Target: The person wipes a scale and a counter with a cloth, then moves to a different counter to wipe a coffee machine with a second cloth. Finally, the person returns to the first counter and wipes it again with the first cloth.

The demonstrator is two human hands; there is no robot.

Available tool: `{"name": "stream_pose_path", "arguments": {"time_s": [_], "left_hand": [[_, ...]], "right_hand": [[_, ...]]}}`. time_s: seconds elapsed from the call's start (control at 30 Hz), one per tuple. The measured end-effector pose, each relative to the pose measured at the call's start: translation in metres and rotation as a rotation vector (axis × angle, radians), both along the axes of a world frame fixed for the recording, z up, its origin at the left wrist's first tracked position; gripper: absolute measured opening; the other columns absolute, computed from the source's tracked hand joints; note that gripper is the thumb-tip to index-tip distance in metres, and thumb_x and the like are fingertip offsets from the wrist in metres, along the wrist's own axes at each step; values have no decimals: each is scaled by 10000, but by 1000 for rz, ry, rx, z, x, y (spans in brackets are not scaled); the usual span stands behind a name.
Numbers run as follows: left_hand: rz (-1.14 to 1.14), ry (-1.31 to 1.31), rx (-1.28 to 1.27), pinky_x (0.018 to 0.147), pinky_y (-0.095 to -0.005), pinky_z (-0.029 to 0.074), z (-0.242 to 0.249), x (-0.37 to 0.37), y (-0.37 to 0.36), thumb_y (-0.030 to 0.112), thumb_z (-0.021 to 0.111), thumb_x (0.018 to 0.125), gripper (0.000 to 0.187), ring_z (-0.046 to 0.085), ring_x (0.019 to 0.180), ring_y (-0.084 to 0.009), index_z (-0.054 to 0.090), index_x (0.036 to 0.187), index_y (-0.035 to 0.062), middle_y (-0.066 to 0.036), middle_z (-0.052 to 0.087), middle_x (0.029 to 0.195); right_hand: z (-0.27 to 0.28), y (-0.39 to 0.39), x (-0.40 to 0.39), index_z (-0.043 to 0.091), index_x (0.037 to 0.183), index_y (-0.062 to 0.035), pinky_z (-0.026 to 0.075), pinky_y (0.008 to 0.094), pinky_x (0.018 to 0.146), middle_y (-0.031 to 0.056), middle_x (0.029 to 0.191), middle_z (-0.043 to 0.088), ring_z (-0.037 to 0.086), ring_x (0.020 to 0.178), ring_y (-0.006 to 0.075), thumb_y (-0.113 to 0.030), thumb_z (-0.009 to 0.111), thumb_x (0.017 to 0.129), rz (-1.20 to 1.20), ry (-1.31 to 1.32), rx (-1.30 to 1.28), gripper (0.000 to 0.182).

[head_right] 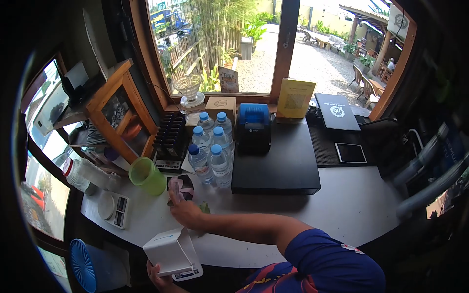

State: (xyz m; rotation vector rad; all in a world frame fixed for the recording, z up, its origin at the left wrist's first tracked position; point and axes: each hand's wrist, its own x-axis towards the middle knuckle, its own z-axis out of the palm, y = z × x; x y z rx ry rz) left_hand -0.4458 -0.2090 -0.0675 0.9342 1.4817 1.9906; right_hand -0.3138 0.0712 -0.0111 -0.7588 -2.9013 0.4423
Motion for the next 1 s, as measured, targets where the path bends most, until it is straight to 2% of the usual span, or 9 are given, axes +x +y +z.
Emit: {"name": "stream_pose_path", "arguments": {"time_s": [0.03, 0.13, 0.23, 0.33, 0.43, 0.57, 0.67, 0.73, 1.0], "left_hand": [[-47, -332, -54, 858, -458, 573, 10, 3, 3, 236, 583, 834, 514, 621, 1104, -375, 529, 1281, -10, -269, 561, 1238], [162, 469, -18, 823, -548, 560, -39, -8, -13, 237, 635, 979, 343, 651, 1056, -468, 613, 1103, -82, -322, 611, 1213], [69, -163, 11, 872, -495, 546, -16, 6, -16, 131, 637, 954, 339, 634, 1099, -386, 582, 1220, -72, -239, 617, 1248], [84, -384, -83, 860, -447, 564, 25, 22, 1, 271, 595, 758, 687, 627, 1074, -359, 473, 1306, -125, -254, 574, 1205], [55, -298, -61, 865, -447, 568, 11, 15, -1, 245, 592, 786, 635, 625, 1089, -364, 478, 1308, -98, -263, 564, 1225], [114, 654, -12, 878, -432, 570, -38, -11, -16, 227, 553, 824, 564, 625, 1106, -349, 510, 1279, -104, -256, 549, 1272], [89, 509, -2, 891, -423, 567, -9, -1, -2, 225, 532, 843, 526, 629, 1105, -336, 541, 1248, -110, -246, 546, 1294], [36, -94, 5, 898, -420, 560, 12, 15, 6, 232, 526, 846, 514, 631, 1101, -328, 566, 1225, -113, -238, 557, 1288], [27, 76, -94, 901, -407, 540, 44, 65, 38, 251, 528, 828, 543, 632, 1089, -319, 576, 1193, -149, -227, 600, 1202]], "right_hand": [[-4, 4, -4, 644, 1125, 41, 613, 417, 719, 286, 1296, 482, 707, 893, 355, -87, 630, 850, -31, -11, 39, 303], [0, 10, -8, 682, 1071, 47, 613, 401, 705, 279, 1207, 539, 710, 878, 344, -87, 639, 836, -93, 11, 76, 274], [33, 13, -12, 712, 988, 64, 613, 381, 673, 258, 1136, 575, 705, 847, 322, -91, 631, 831, -118, 21, 134, 235], [50, 29, -26, 720, 981, 88, 607, 352, 637, 255, 1160, 581, 693, 813, 298, -91, 633, 824, -157, 76, 325, 254], [63, 45, -37, 721, 1030, 86, 592, 323, 599, 260, 1212, 579, 676, 793, 274, -90, 636, 823, -183, -23, 483, 284], [75, 63, -52, 728, 1116, 16, 580, 335, 589, 260, 1298, 543, 667, 802, 255, -98, 630, 847, -387, -195, 548, 308], [71, 77, -51, 715, 1128, 38, 587, 338, 612, 273, 1316, 524, 678, 820, 261, -95, 631, 856, -428, -182, 501, 314], [82, 71, -38, 711, 1087, 63, 592, 369, 651, 305, 1304, 532, 702, 867, 312, -113, 640, 867, -309, -95, 246, 292], [155, 27, 165, 702, 953, 36, 560, 436, 770, 235, 890, 700, 712, 876, 370, -454, 636, 950, -259, 79, -523, 495]]}}
